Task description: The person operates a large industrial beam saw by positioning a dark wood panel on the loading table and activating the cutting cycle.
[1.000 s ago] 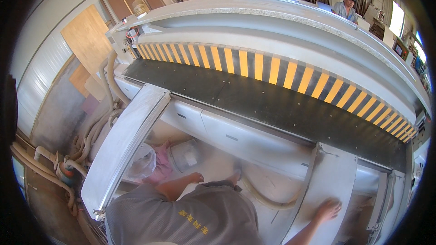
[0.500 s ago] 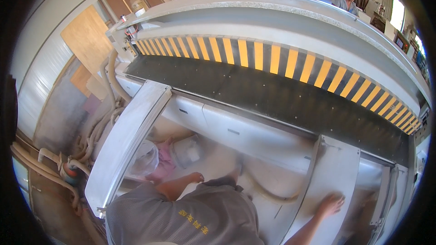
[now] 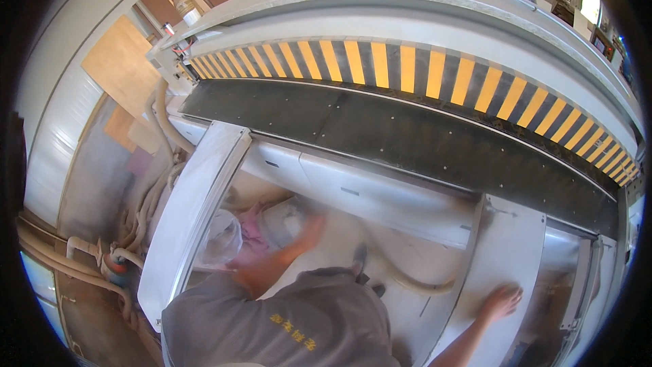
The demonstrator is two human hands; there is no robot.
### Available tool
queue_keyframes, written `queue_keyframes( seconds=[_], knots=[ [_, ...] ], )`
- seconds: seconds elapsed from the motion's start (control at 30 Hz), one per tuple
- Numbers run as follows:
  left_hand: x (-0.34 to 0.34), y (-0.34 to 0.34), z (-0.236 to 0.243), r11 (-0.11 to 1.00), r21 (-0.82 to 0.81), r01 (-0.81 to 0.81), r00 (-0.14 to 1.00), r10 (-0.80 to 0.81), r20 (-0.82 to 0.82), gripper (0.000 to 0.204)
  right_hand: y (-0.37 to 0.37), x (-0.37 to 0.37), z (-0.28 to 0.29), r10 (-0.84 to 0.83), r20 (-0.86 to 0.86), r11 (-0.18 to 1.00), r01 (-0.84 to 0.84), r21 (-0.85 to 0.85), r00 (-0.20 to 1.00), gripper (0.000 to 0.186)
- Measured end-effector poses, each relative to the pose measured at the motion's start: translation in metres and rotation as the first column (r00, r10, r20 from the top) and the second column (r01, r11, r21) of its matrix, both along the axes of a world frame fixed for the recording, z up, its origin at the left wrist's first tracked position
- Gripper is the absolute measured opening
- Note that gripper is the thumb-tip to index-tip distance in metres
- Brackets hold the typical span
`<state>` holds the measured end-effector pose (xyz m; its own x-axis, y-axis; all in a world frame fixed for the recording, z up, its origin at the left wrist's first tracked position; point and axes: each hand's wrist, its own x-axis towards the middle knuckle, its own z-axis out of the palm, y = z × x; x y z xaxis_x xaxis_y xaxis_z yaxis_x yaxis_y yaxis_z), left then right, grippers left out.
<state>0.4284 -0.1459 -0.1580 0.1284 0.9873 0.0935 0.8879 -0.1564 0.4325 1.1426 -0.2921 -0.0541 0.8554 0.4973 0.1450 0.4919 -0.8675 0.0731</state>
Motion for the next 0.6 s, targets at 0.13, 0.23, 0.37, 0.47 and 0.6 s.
queue_keyframes(
  seconds=[0.13, 0.23, 0.37, 0.47, 0.6],
  knots=[
    [0.097, 0.065, 0.171, 0.957, 0.228, 0.182, 0.942, -0.236, 0.238, 0.04, -0.025, 0.008, 0.0, -0.076, 0.01, 0.997, 0.076, -0.009, 0.997, 0.064],
    [0.123, 0.108, 0.189, 0.947, 0.272, 0.17, 0.934, -0.242, 0.262, 0.046, -0.027, 0.031, -0.038, -0.023, 0.117, 0.986, 0.003, 0.167, 0.993, 0.063],
    [0.167, 0.192, 0.199, 0.876, 0.298, 0.379, 0.864, -0.45, 0.225, 0.051, -0.028, 0.017, -0.024, -0.087, 0.09, 0.983, 0.071, 0.169, 0.992, 0.066],
    [0.207, 0.248, 0.2, 0.79, 0.336, 0.513, 0.824, -0.563, 0.065, 0.06, -0.02, -0.009, 0.013, -0.012, 0.006, 0.995, 0.011, 0.103, 1.0, 0.068],
    [0.228, 0.307, 0.192, 0.823, 0.281, 0.494, 0.869, -0.47, -0.152, 0.068, -0.006, -0.006, 0.012, -0.05, -0.047, 0.985, 0.057, 0.16, 0.998, 0.066]
  ],
)
